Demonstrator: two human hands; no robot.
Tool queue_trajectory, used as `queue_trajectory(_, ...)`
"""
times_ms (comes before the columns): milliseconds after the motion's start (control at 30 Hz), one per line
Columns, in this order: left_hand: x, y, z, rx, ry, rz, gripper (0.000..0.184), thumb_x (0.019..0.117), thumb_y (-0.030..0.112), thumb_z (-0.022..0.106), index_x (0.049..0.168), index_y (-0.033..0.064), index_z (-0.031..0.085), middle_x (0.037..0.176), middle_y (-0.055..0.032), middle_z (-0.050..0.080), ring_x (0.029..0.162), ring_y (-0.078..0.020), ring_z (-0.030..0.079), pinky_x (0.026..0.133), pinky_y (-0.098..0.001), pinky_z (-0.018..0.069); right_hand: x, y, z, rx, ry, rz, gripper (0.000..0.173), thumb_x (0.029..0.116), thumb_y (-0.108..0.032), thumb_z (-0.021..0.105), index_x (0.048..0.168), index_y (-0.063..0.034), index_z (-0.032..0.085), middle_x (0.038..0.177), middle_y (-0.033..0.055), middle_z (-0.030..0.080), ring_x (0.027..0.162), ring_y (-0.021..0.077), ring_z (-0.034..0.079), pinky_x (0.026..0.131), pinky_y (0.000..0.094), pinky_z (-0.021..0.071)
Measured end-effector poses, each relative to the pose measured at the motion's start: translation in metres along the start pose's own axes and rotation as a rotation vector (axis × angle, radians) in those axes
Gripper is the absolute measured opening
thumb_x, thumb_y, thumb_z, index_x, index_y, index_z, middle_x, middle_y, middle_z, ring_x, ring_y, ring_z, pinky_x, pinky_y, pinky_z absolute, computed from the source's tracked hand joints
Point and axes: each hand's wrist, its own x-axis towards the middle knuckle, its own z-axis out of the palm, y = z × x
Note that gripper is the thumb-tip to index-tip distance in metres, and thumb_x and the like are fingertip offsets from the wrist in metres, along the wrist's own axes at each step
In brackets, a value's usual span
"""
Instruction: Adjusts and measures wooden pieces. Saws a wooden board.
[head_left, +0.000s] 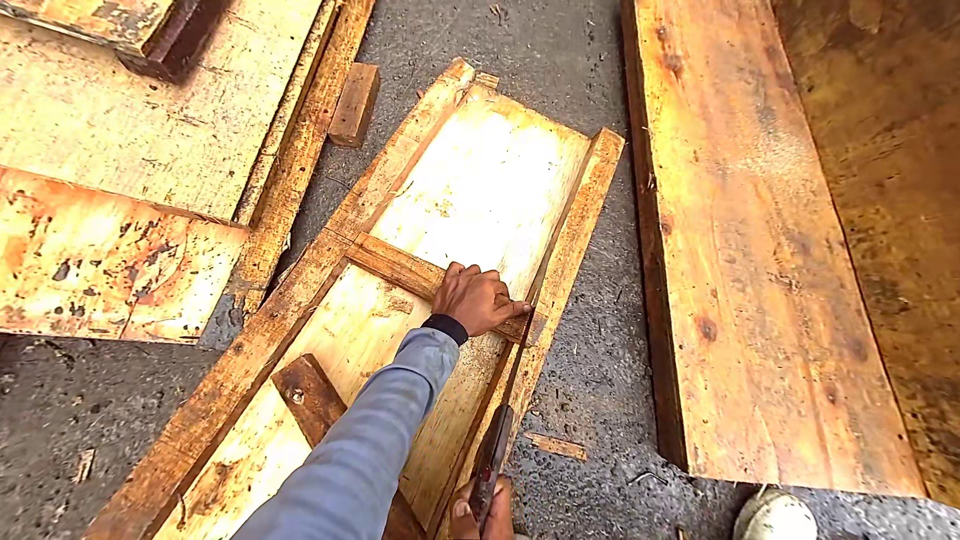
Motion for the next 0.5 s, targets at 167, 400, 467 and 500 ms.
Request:
queue_trajectory(167,-0.001,-0.001,0.000,-0.003,-0.006,0.000,0.065,0.0914,0.084,0.035,0.091,0.0324,0.074,0.089,0.0101,0.065,0.090,-0.0120,0.059,0.096,-0.0427,0.0391,0.042,-0.025,0.000,0.009,0.073,0.013,0.016,0.0976,-0.014,0.048,0.106,-0.0015,0.052,0.071,0.0012,0.054,0.058,0.0117,0.053,0.051,0.0294,0.0462)
queue_trajectory(400,-0.001,-0.001,-0.001,0.000,-0.013,-0.005,0.062,0.0914,0.083,0.037,0.090,0.0334,0.074,0.090,0.0116,0.067,0.090,-0.0110,0.060,0.096,-0.0429,0.0401,0.021,-0.024,-0.005,-0.048,0.054,0.022,0.015,0.0971,-0.014,0.049,0.105,-0.0015,0.052,0.070,0.0000,0.055,0.058,0.0096,0.054,0.053,0.0289,0.0470)
queue_trajectory(467,-0.001,-0.001,-0.001,-0.006,-0.008,-0.002,0.062,0.0916,0.083,0.037,0.091,0.0339,0.074,0.091,0.0117,0.067,0.089,-0.0108,0.060,0.095,-0.0427,0.0398,0.016,-0.020,-0.007,-0.012,0.035,0.028,0.015,0.0973,-0.014,0.050,0.105,-0.0018,0.051,0.070,0.0001,0.055,0.058,0.0095,0.053,0.053,0.0286,0.0468)
queue_trajectory(500,-0.001,-0.001,0.000,-0.008,-0.004,0.002,0.062,0.0918,0.083,0.036,0.092,0.0342,0.074,0.091,0.0120,0.067,0.089,-0.0105,0.060,0.095,-0.0426,0.0398,0.018,-0.022,-0.006,-0.006,0.030,0.035,0.015,0.0963,-0.014,0.050,0.104,-0.0017,0.051,0.070,0.0005,0.055,0.057,0.0101,0.054,0.052,0.0291,0.0467)
